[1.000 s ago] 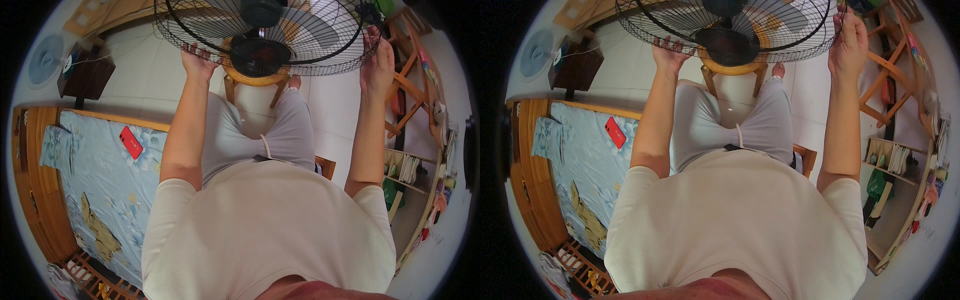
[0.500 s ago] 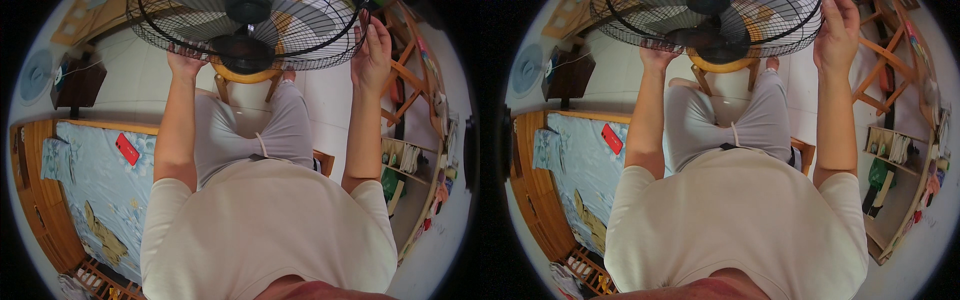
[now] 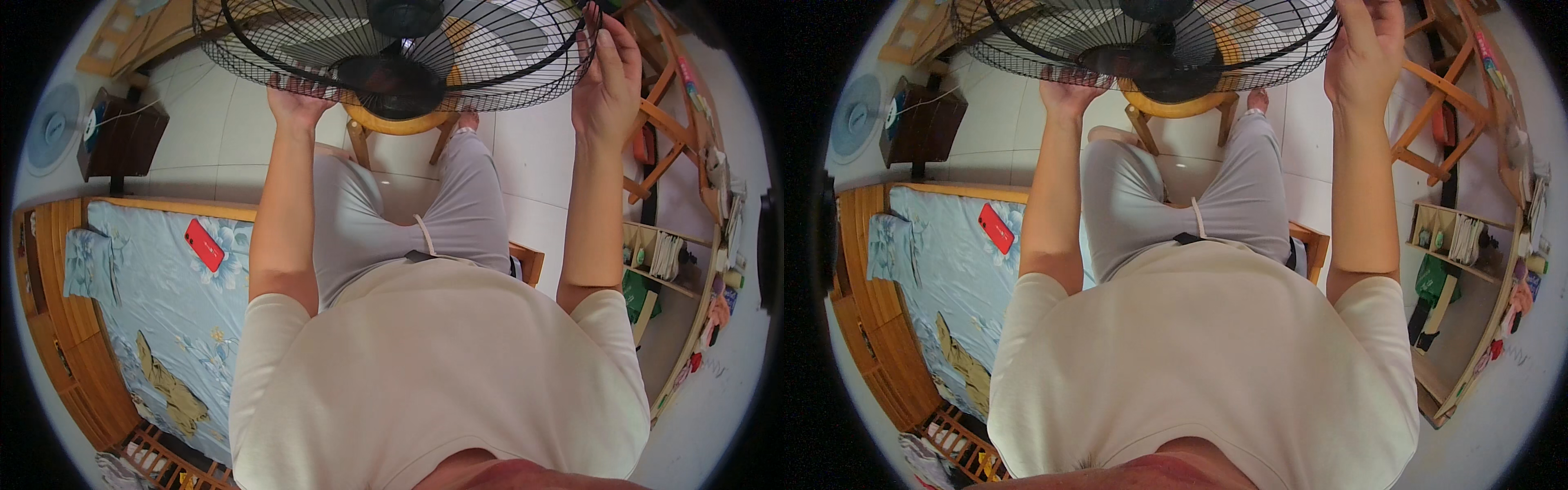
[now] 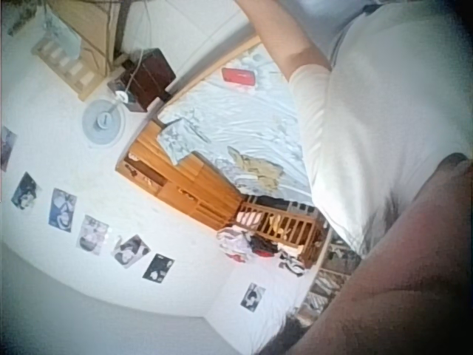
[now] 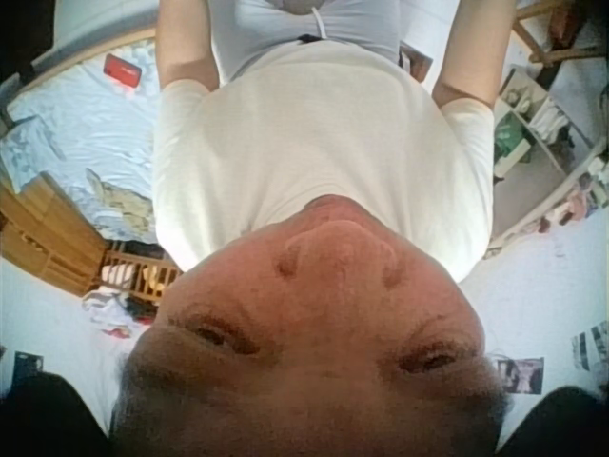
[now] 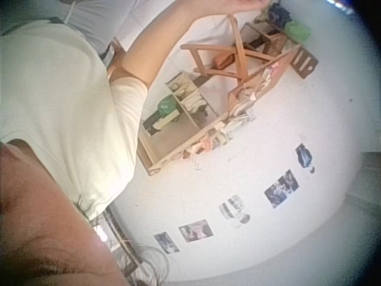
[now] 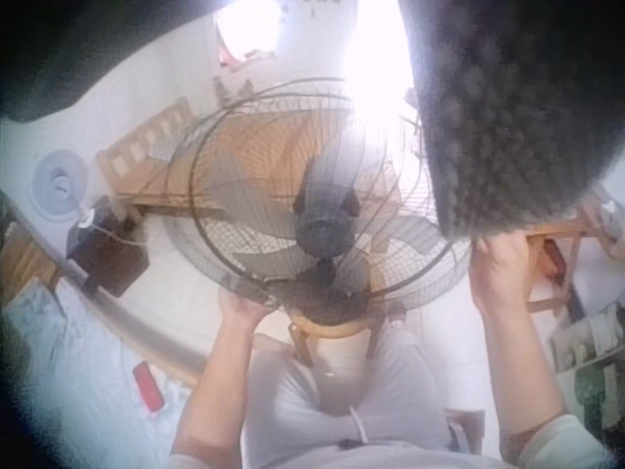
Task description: The person attaches the front wire guard to a floor fan by aligning and snapping it into place.
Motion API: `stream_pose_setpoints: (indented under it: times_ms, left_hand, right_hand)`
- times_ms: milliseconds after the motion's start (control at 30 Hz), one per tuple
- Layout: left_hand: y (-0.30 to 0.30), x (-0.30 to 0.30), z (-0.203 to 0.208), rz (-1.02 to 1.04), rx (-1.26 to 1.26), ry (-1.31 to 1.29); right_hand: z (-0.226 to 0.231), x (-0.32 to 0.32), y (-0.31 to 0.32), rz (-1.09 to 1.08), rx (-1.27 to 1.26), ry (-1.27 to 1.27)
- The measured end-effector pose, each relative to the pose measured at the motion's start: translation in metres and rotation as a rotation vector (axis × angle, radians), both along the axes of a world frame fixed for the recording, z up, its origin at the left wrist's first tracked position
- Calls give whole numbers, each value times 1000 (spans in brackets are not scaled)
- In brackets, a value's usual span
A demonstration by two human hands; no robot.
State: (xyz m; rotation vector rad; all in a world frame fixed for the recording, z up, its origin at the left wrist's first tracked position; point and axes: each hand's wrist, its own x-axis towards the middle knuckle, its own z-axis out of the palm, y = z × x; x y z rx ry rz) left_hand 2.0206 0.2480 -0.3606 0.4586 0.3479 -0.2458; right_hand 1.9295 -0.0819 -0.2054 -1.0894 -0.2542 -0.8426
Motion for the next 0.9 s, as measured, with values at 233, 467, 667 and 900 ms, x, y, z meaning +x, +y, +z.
stream_pose_setpoints:
  times_ms: [233, 467, 667, 900]
  left_hand:
    - [-6, -8, 10, -5, 52, -37]
    - [-4, -23, 11, -6, -30, -97]
    - [-3, -7, 6, 14, 48, -85]
    - [-7, 6, 6, 52, 127, -74]
  right_hand:
    - [-20, 15, -37, 87, 143, 70]
    - [9, -6, -12, 79, -103, 26]
    - [0, 10, -15, 31, -140, -10]
    - [-16, 27, -33, -12, -84, 97]
